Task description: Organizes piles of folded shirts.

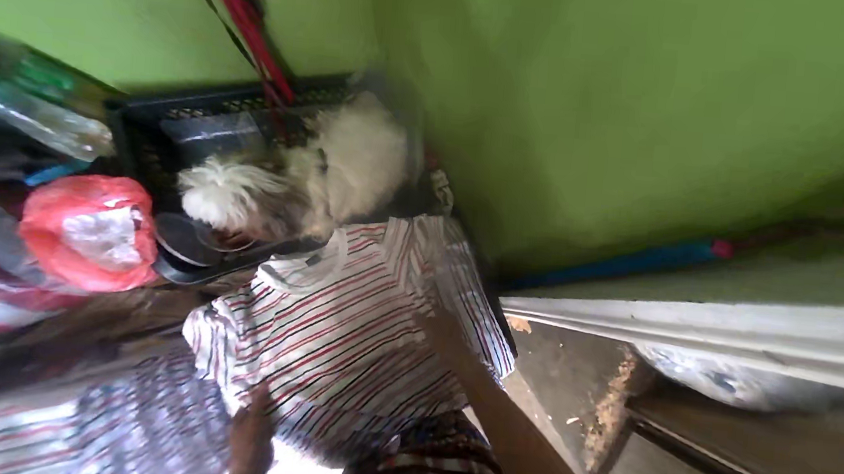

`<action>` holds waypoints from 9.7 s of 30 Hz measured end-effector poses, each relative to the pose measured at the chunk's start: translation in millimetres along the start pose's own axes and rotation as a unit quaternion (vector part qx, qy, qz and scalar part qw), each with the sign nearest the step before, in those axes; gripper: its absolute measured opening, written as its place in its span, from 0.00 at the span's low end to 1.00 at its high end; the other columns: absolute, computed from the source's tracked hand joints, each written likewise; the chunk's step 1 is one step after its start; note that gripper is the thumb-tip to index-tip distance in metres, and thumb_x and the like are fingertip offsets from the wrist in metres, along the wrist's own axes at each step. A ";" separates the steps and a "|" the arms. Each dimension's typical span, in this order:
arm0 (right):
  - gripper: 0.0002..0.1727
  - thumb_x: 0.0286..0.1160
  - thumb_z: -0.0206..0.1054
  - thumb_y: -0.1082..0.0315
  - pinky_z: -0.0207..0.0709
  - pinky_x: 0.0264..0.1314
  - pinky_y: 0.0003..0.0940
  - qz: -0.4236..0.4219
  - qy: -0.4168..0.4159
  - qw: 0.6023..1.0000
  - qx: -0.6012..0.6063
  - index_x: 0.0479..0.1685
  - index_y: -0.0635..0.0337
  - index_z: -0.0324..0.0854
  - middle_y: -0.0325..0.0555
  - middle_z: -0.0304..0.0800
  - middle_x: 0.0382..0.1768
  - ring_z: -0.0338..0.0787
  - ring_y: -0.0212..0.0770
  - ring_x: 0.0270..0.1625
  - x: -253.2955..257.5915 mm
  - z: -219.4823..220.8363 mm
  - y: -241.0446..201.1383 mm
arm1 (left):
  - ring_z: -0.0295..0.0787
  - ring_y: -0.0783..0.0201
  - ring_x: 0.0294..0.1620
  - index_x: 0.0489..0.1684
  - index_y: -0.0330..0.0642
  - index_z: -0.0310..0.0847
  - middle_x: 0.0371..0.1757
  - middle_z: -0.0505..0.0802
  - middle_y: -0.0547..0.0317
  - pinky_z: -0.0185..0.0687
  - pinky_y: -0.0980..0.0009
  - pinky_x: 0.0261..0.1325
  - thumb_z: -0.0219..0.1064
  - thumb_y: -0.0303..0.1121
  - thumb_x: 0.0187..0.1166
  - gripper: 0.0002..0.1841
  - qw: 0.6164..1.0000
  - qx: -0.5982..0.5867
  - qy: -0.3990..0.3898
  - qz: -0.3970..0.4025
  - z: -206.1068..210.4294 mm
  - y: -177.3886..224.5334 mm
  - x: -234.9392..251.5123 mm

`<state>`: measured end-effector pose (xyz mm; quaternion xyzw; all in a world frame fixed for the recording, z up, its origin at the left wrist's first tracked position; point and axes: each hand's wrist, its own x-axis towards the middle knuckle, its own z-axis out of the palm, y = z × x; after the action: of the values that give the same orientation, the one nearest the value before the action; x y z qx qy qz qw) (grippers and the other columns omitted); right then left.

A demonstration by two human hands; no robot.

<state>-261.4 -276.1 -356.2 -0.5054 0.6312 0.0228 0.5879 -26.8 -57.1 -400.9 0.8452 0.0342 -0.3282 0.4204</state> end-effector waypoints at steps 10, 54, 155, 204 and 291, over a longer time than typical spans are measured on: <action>0.10 0.84 0.51 0.76 0.87 0.43 0.23 -0.121 0.106 0.939 0.303 0.54 0.63 0.76 0.30 0.90 0.33 0.90 0.22 0.35 -117.8 -54.5 20.0 | 0.92 0.85 0.42 0.50 0.50 0.79 0.39 0.96 0.85 0.89 0.80 0.54 0.52 0.23 0.85 0.11 0.948 -0.229 -0.083 0.203 -85.9 45.4 -97.3; 0.11 0.85 0.54 0.74 0.85 0.54 0.27 -0.279 0.137 0.930 0.197 0.57 0.61 0.79 0.36 0.91 0.43 0.90 0.26 0.46 -126.0 -88.3 -39.5 | 0.86 0.69 0.58 0.67 0.44 0.81 0.69 0.87 0.59 0.83 0.62 0.59 0.57 0.36 0.90 0.15 0.881 0.049 -0.221 0.416 -124.1 183.1 -6.6; 0.16 0.73 0.64 0.78 0.63 0.81 0.68 -0.354 0.057 0.860 -0.363 0.58 0.73 0.85 0.65 0.87 0.67 0.77 0.71 0.78 0.0 22.6 9.2 | 0.77 0.20 0.70 0.52 0.37 0.91 0.72 0.81 0.24 0.71 0.25 0.65 0.70 0.10 0.59 0.21 0.791 0.390 -0.105 0.461 15.0 42.9 13.6; 0.37 0.74 0.66 0.77 0.53 0.88 0.65 -0.233 -0.070 0.871 -0.428 0.88 0.65 0.62 0.66 0.74 0.80 0.69 0.68 0.84 5.5 13.2 -5.7 | 0.81 0.26 0.70 0.76 0.32 0.76 0.65 0.88 0.29 0.66 0.31 0.75 0.67 0.15 0.67 0.30 0.803 0.488 -0.079 0.333 13.0 52.6 -1.3; 0.31 0.79 0.70 0.55 0.61 0.84 0.65 -0.199 -0.125 0.904 -0.358 0.75 0.67 0.78 0.68 0.81 0.73 0.76 0.66 0.79 52.4 -48.0 -13.9 | 0.79 0.33 0.76 0.78 0.36 0.77 0.75 0.83 0.34 0.71 0.36 0.76 0.72 0.33 0.75 0.29 0.731 0.391 -0.274 0.488 135.9 84.9 -91.8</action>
<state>-276.1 -344.8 -373.6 -0.7900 0.3881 0.1930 0.4336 -141.8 -191.4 -347.5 0.7089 -0.6306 -0.2800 0.1463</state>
